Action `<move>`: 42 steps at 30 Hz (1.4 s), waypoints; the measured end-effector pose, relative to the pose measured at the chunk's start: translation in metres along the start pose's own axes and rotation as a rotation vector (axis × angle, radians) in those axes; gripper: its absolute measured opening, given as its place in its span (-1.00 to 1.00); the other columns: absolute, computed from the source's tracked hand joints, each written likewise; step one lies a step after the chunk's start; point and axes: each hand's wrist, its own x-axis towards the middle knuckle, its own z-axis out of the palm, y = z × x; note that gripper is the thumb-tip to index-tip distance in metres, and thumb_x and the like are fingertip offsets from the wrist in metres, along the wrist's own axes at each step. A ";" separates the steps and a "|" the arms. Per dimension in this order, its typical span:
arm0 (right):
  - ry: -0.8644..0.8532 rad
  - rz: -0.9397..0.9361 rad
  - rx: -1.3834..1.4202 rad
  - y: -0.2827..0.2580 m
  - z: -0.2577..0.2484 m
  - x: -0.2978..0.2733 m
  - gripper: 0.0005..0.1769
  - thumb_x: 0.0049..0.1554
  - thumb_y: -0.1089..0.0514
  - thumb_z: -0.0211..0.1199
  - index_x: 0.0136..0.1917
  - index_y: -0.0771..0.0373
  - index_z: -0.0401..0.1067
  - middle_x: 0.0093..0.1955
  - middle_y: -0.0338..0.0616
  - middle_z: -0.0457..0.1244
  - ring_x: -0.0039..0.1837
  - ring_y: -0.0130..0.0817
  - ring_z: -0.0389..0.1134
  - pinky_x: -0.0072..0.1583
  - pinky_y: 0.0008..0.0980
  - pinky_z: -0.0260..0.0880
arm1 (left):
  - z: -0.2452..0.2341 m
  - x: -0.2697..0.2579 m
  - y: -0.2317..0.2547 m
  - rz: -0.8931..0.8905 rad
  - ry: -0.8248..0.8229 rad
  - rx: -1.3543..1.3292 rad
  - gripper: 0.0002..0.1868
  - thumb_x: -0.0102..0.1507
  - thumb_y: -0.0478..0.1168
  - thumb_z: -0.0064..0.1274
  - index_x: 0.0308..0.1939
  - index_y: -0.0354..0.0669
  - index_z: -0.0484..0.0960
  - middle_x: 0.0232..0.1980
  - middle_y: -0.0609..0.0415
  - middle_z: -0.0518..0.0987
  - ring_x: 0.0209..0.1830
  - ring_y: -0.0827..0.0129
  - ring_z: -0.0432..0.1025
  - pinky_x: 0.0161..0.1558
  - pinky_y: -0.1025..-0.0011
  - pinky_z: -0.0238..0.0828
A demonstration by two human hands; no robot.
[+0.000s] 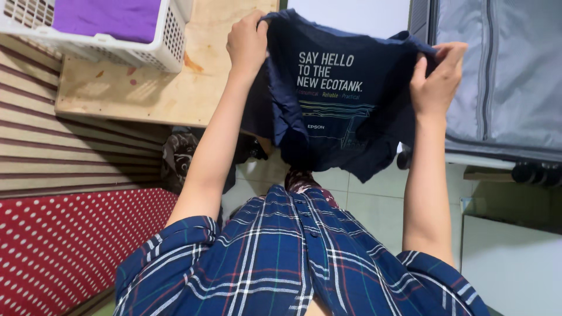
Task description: The person folds a dark blue t-shirt and a black t-shirt on a white surface. They smooth the shirts, fold the sleeves and body, and place the folded items into a white laundry basket.
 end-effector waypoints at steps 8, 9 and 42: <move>-0.233 -0.101 -0.261 0.059 0.049 0.082 -0.66 0.20 0.33 0.38 0.20 0.27 0.35 0.52 0.08 0.07 0.50 0.15 0.17 0.42 -0.06 0.28 | 0.098 0.095 -0.028 0.108 0.133 -0.065 -0.83 0.37 -0.20 0.02 -0.02 -0.10 0.66 -0.04 -0.09 0.48 -0.01 0.02 0.50 0.06 0.19 0.45; -0.238 -0.113 -0.289 0.069 0.058 0.094 -0.61 0.19 0.32 0.40 0.25 0.24 0.37 0.53 0.06 0.06 0.52 0.15 0.15 0.45 -0.06 0.27 | 0.108 0.107 -0.027 0.094 0.118 -0.064 -0.83 0.38 -0.19 0.02 -0.01 -0.09 0.65 0.00 -0.07 0.47 0.01 0.02 0.50 0.05 0.19 0.45; -0.689 0.279 -0.607 0.347 0.302 0.163 -0.68 0.17 0.16 0.34 0.15 0.28 0.39 0.16 0.08 0.34 0.29 0.12 0.31 0.28 -0.02 0.32 | 0.407 0.171 -0.041 0.448 -0.695 0.192 -0.51 0.25 -0.21 0.10 0.28 0.06 0.50 0.50 0.02 0.24 0.58 0.02 -0.01 0.39 -0.20 -0.03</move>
